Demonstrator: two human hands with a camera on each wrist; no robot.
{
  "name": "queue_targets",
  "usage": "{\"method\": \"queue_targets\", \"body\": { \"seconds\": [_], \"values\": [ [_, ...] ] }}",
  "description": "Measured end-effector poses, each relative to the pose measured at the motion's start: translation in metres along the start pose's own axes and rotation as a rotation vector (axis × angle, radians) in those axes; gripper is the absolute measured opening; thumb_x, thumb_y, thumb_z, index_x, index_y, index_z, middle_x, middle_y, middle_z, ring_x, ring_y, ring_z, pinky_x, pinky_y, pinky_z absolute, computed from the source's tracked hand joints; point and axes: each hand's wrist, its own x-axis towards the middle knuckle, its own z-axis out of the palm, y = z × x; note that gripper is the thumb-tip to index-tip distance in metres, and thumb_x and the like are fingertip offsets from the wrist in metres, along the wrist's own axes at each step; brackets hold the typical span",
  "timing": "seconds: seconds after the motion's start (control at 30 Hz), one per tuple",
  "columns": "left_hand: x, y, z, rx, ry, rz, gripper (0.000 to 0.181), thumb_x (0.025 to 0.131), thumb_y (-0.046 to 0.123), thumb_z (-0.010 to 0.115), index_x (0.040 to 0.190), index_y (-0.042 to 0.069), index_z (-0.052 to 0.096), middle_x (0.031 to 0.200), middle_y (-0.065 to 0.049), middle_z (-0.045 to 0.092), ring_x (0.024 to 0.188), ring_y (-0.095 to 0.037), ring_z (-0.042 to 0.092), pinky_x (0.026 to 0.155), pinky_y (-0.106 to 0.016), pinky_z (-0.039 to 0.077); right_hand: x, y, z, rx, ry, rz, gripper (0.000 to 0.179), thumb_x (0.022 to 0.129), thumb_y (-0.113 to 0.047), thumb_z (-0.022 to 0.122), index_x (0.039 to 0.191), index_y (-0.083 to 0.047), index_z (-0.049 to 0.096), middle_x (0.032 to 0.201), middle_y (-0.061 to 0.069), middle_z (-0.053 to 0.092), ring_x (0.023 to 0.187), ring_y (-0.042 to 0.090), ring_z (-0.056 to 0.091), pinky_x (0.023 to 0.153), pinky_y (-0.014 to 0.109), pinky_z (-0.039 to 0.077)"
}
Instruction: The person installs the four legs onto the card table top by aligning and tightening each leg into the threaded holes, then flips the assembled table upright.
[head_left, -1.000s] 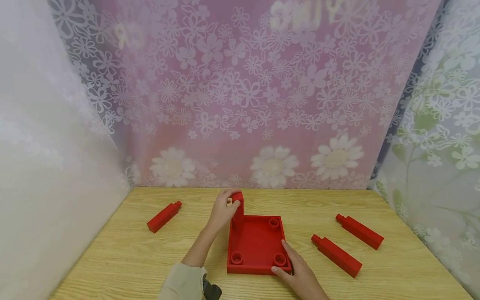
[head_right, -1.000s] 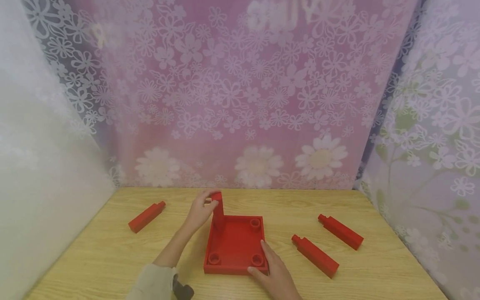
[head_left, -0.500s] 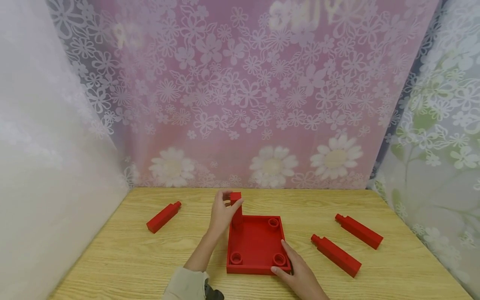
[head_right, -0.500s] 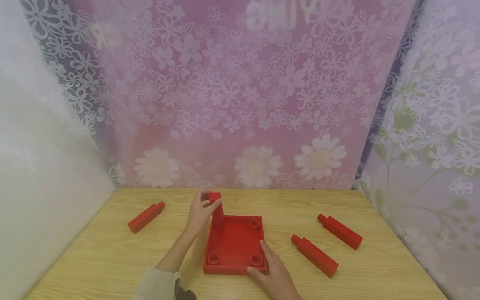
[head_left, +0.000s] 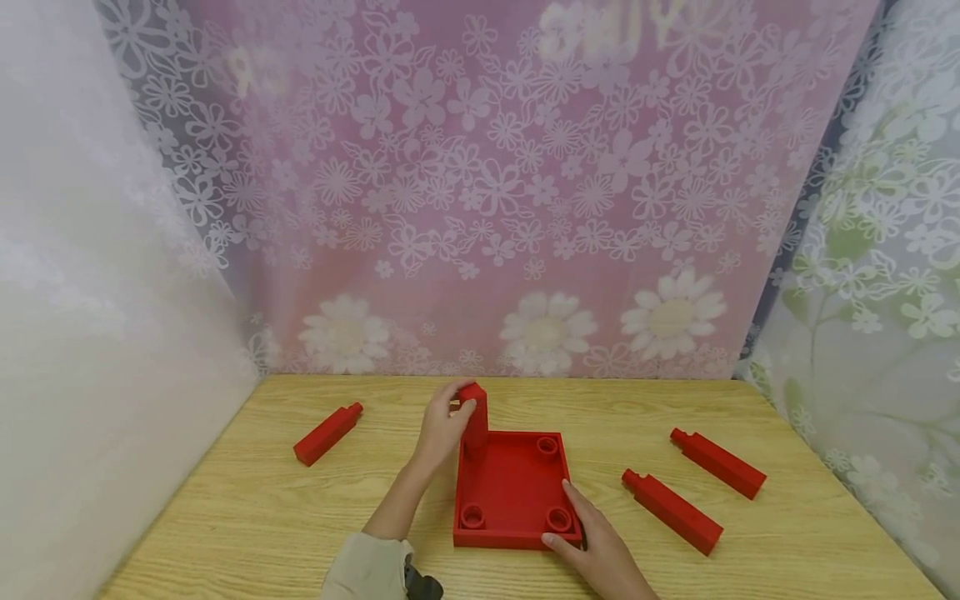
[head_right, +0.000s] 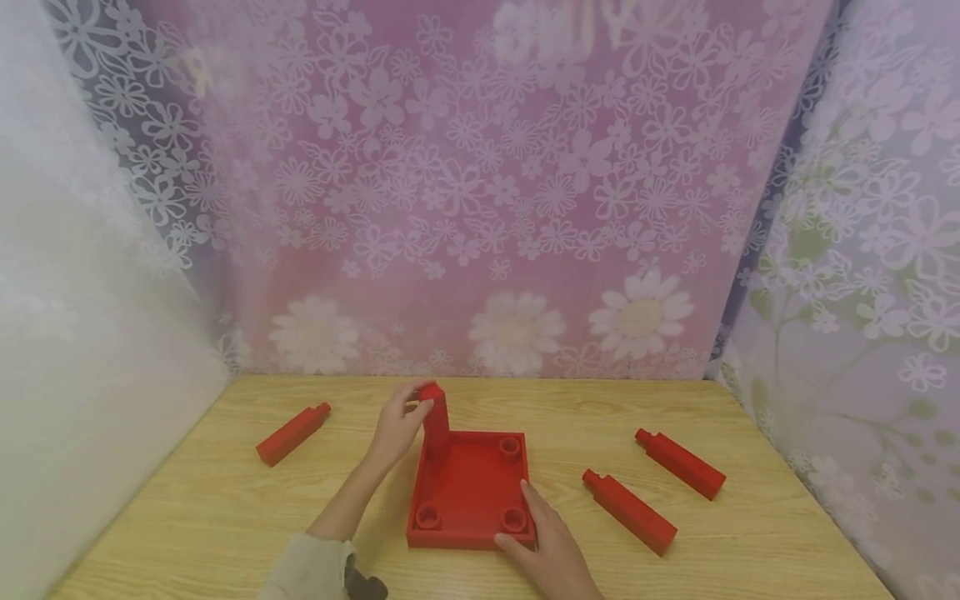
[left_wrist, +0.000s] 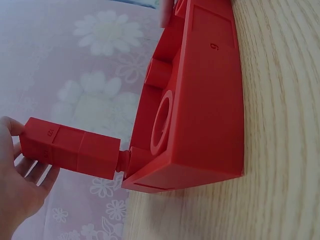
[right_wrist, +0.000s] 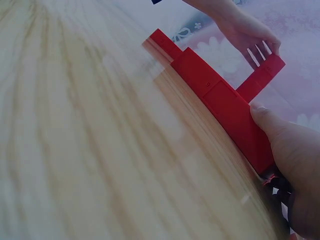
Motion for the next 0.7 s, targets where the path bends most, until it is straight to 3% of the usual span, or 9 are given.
{"method": "queue_targets", "body": {
  "seconds": [0.2, 0.33, 0.47, 0.7],
  "values": [
    [0.002, 0.002, 0.002, 0.022, 0.020, 0.023, 0.031, 0.091, 0.003, 0.044, 0.117, 0.005, 0.059, 0.116, -0.011, 0.053, 0.098, -0.025, 0.052, 0.082, -0.038, 0.045, -0.001, 0.000, 0.000, -0.002, -0.003, 0.001, 0.089, 0.076, -0.059, 0.062, 0.144, -0.010, 0.031, 0.140, 0.017, 0.036, 0.124, 0.039, 0.034, 0.092, 0.057, 0.034],
    [0.001, 0.005, 0.005, 0.047, 0.030, 0.005, 0.026, 0.092, 0.014, 0.055, 0.116, 0.006, 0.060, 0.112, -0.012, 0.053, 0.094, -0.027, 0.053, 0.075, -0.037, 0.049, -0.001, -0.001, -0.001, -0.001, -0.005, 0.005, 0.089, 0.076, -0.059, 0.062, 0.144, -0.010, 0.031, 0.140, 0.017, 0.036, 0.124, 0.039, 0.035, 0.092, 0.057, 0.034],
    [0.000, 0.005, 0.008, 0.064, 0.057, -0.033, 0.034, 0.087, 0.021, 0.065, 0.117, 0.007, 0.058, 0.110, -0.011, 0.052, 0.093, -0.028, 0.053, 0.076, -0.037, 0.049, -0.001, -0.001, -0.001, 0.004, -0.006, 0.003, 0.089, 0.076, -0.058, 0.063, 0.144, -0.010, 0.031, 0.140, 0.017, 0.036, 0.124, 0.040, 0.035, 0.092, 0.057, 0.034],
    [-0.001, 0.010, 0.009, -0.047, 0.090, -0.061, 0.040, 0.084, 0.012, 0.069, 0.117, 0.000, 0.050, 0.110, -0.015, 0.052, 0.100, -0.030, 0.052, 0.086, -0.042, 0.045, -0.001, -0.001, -0.001, 0.006, -0.005, 0.008, 0.089, 0.077, -0.059, 0.062, 0.144, -0.010, 0.031, 0.141, 0.016, 0.036, 0.124, 0.039, 0.035, 0.093, 0.057, 0.034]
  ]
}}
